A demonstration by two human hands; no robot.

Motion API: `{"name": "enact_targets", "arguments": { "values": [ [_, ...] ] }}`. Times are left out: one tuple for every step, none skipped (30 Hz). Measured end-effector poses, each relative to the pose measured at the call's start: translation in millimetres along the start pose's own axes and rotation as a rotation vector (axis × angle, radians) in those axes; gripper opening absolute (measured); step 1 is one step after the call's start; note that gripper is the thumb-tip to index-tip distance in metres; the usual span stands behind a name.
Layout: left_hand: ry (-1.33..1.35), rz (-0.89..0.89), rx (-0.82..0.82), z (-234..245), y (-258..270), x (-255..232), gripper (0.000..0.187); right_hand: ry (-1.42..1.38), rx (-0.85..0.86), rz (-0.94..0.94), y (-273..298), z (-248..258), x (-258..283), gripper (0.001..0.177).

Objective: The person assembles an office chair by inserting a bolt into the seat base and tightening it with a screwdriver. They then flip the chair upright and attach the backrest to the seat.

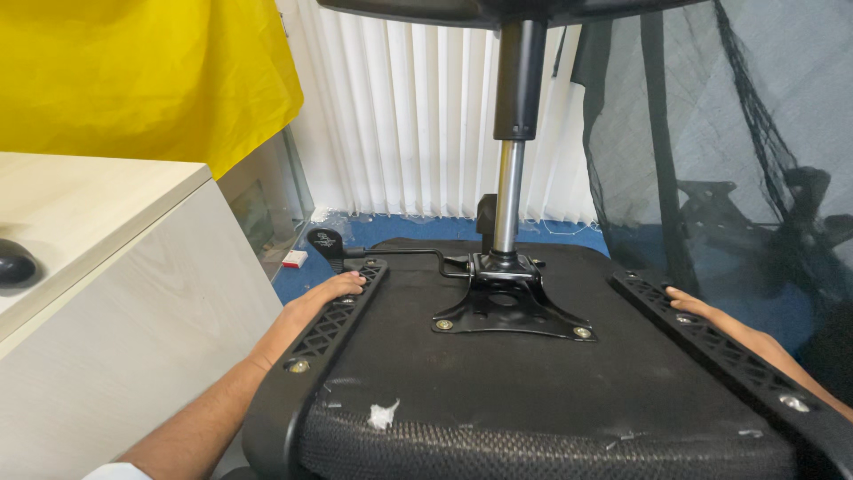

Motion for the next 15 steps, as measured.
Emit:
{"name": "enact_targets", "arguments": {
  "values": [
    [0.037,0.002,-0.008,0,-1,-2,0.045,0.005,-0.005,-0.015,-3,2,4,0.086],
    [0.073,0.004,-0.016,1,-3,-5,0.045,0.023,-0.009,-0.003,-6,4,10,0.085],
    [0.11,0.009,-0.025,4,-5,-8,0.045,0.038,-0.01,0.007,-10,4,18,0.085],
    [0.152,0.062,-0.023,7,-8,-11,0.044,0.052,-0.007,0.015,-14,4,27,0.084],
    [0.193,0.115,-0.023,7,-10,-13,0.044,0.071,0.002,0.022,-19,4,34,0.083],
    [0.235,0.168,-0.023,8,-12,-15,0.044,0.087,0.006,0.028,-22,4,41,0.083],
    [0.258,0.195,-0.035,9,-14,-16,0.046,0.1,0.009,0.032,-23,4,47,0.082],
    [0.282,0.222,-0.046,9,-15,-17,0.048,0.114,0.011,0.034,-23,5,52,0.081],
    [0.305,0.248,-0.06,8,-17,-16,0.05,0.128,0.012,0.038,-23,6,55,0.081],
    [0.413,0.276,-0.039,9,-20,-14,0.048,0.146,0.016,0.038,-25,8,59,0.08],
    [0.522,0.303,-0.017,12,-22,-11,0.046,0.151,0.016,0.044,-28,10,63,0.079],
    [0.632,0.329,0.006,15,-24,-7,0.044,0.163,0.019,0.051,-31,12,66,0.079],
    [0.577,0.276,0.037,17,-26,-3,0.043,0.175,0.024,0.06,-33,11,69,0.078],
    [0.521,0.232,0.064,18,-27,1,0.044,0.183,0.025,0.057,-37,11,72,0.077],
    [0.483,0.198,0.077,19,-26,4,0.045,0.194,0.03,0.067,-41,9,73,0.077]
  ]
}}
Point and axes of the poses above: each hand's wrist, its own y-axis away from the middle knuckle, its own z-axis out of the back of the hand, x = y × z, the point moved 1 cm from there along -y, towards the middle knuckle, and after that the axes turned 10 degrees about y, right-handed, at the moved point
